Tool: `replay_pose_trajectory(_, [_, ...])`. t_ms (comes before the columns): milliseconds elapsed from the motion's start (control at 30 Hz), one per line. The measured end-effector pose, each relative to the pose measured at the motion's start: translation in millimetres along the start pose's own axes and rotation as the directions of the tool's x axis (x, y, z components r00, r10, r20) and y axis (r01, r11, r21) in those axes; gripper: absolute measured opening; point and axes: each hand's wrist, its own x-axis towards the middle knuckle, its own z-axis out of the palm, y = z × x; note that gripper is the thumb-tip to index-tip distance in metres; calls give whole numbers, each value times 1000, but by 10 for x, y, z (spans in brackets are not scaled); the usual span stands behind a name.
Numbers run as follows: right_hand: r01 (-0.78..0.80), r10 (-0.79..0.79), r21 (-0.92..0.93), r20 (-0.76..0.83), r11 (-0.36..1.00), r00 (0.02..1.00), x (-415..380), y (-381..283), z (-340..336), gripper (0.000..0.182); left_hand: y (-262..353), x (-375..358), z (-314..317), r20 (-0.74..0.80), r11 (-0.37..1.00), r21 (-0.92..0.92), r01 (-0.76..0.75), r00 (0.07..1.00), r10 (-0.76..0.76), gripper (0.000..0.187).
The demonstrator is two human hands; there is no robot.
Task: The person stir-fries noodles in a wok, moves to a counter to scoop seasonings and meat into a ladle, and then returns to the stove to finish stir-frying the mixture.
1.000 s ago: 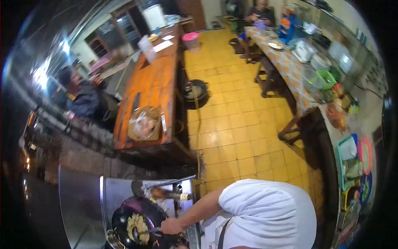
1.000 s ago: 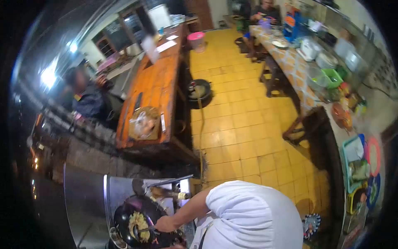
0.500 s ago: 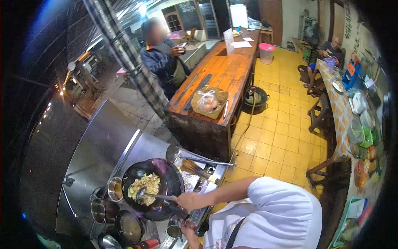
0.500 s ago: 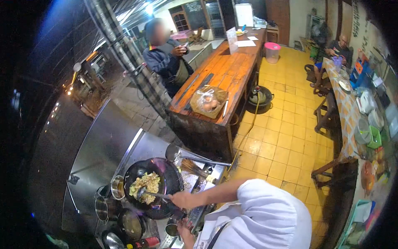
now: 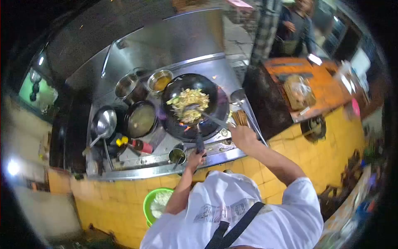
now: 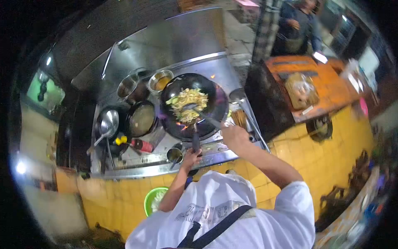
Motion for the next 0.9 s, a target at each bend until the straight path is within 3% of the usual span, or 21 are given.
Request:
replay_pose_trajectory(33, [49, -49, -32, 7, 998, 999, 82, -52, 17, 33, 40, 39, 8, 25, 994, 99, 43, 999, -46, 41])
replay_pose_trajectory(67, [-25, 25, -39, -14, 999, 1000, 149, -117, 126, 36, 86, 77, 23, 57, 974, 210, 81, 994, -94, 41])
replay_pose_trajectory(100, [-110, 109, -37, -40, 993, 993, 203, -158, 307, 38, 133, 129, 45, 45, 980, 183, 75, 995, -85, 41])
replay_pose_trajectory(133, [0, -15, -76, -207, 997, 978, 248, -175, 654, 43, 178, 180, 67, 22, 975, 197, 105, 994, -111, 38])
replay_pose_trajectory(167, [-55, 58, 47, -74, 997, 996, 359, -303, 765, 47, 191, 205, 85, 2, 967, 216, 138, 990, -142, 35])
replay_pose_trajectory(200, [-61, 61, 42, 1, 997, 998, 368, -305, 864, 48, 175, 203, 107, 0, 967, 212, 140, 990, -143, 35])
replay_pose_trajectory(233, [-70, 67, 41, 72, 997, 995, 371, -301, 916, 49, 172, 208, 133, 30, 980, 127, 154, 987, -159, 33])
replay_pose_trajectory(367, [-23, 25, -29, 61, 999, 998, 68, 45, 131, 41, 156, 373, 129, 160, 979, -98, 180, 974, -163, 28])
replay_pose_trajectory(433, [-121, 127, -95, 59, 988, 990, 46, 11, 131, 39, 68, 512, 140, 292, 954, -265, 137, 955, -56, 19])
replay_pose_trajectory(467, [-175, 175, -25, -18, 984, 984, 116, -73, 313, 40, 172, 373, 208, 302, 899, -435, 55, 949, 88, 11])
replay_pose_trajectory(500, [-140, 139, -13, -45, 990, 989, 196, -128, 513, 42, 204, 393, 240, 303, 893, -445, 59, 949, 88, 11])
replay_pose_trajectory(567, [-75, 75, 54, 8, 996, 997, 317, -136, 871, 44, 190, 428, 298, 238, 862, -491, 126, 971, -7, 16])
replay_pose_trajectory(600, [-52, 43, 204, 48, 978, 998, 253, -18, 843, 46, 184, 436, 365, 213, 864, -489, 121, 977, -16, 17])
replay_pose_trajectory(633, [-40, 18, 166, 129, 985, 992, 176, 73, 614, 44, 192, 441, 469, 184, 872, -475, 113, 983, -28, 17])
replay_pose_trajectory(667, [128, -132, 173, 12, 977, 991, 120, 290, 552, 46, 276, 364, 683, -71, 946, -320, -48, 997, 27, 17])
replay_pose_trajectory(700, [140, -130, 119, -85, 983, 988, -54, 392, 325, 42, 703, -63, 779, 137, 709, -695, 117, 990, -28, 18])
replay_pose_trajectory(733, [-28, 24, 147, 32, 989, 999, -246, 299, -170, 43, 1127, -566, 787, 265, 675, -720, 160, 963, 54, 17])
replay_pose_trajectory(767, [-24, 20, 148, 24, 989, 999, -306, 310, -316, 43, 1392, -848, 773, 385, 643, -737, 207, 911, 148, 17])
replay_pose_trajectory(800, [33, -34, 142, 2, 989, 999, -351, 372, -421, 42, 1430, -859, 724, 385, 644, -738, 201, 909, 157, 17])
replay_pose_trajectory(867, [65, -77, 177, 61, 982, 995, -377, 431, -418, 41, 1379, -935, 605, 571, 521, -690, 503, 820, -37, 15])
replay_pose_trajectory(900, [63, -75, 181, 61, 981, 995, -394, 425, -359, 41, 1237, -834, 525, 503, 620, -672, 404, 864, -17, 16])
